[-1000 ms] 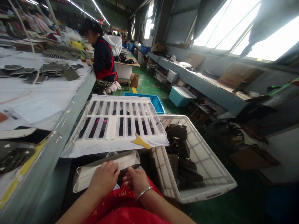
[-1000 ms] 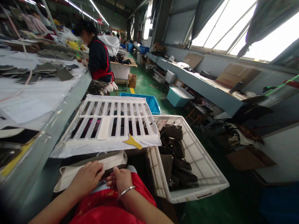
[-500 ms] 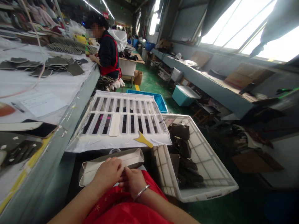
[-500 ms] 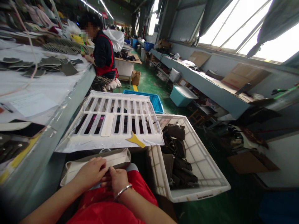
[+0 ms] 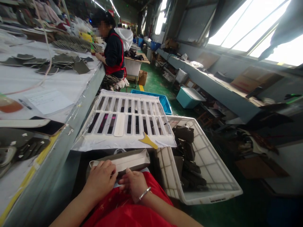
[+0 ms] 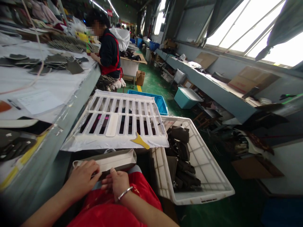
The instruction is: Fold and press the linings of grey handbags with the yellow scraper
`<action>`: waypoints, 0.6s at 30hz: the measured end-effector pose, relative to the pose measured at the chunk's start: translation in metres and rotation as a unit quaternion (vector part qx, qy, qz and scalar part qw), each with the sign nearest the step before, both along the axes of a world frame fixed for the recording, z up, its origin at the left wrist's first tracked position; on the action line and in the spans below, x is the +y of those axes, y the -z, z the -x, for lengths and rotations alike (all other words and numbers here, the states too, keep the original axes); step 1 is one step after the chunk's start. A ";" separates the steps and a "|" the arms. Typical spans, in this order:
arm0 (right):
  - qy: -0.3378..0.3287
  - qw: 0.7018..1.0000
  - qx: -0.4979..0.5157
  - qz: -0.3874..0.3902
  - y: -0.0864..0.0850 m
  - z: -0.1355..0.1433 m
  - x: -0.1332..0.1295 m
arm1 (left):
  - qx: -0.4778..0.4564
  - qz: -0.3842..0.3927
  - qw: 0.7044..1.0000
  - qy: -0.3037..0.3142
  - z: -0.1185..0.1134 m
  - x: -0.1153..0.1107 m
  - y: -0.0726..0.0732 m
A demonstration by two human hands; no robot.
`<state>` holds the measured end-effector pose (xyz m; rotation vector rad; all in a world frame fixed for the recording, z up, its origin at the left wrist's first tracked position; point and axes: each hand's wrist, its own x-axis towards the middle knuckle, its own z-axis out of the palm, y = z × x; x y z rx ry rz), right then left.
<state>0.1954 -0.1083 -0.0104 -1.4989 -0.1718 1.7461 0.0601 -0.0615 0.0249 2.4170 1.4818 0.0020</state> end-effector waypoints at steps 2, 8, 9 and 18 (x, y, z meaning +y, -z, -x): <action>0.010 1.000 -0.009 0.001 0.000 0.005 0.001 | 0.021 -0.005 1.000 -0.006 -0.004 0.000 -0.003; 0.007 1.000 -0.012 -0.021 0.001 0.018 0.003 | 0.044 -0.020 0.999 -0.006 -0.008 0.002 -0.007; 0.008 0.999 -0.013 -0.032 0.001 0.020 0.003 | 0.043 -0.021 0.999 -0.006 -0.009 0.003 -0.007; 0.021 0.998 -0.022 -0.053 0.005 0.035 0.005 | -0.014 -0.057 0.998 -0.024 0.004 -0.012 0.000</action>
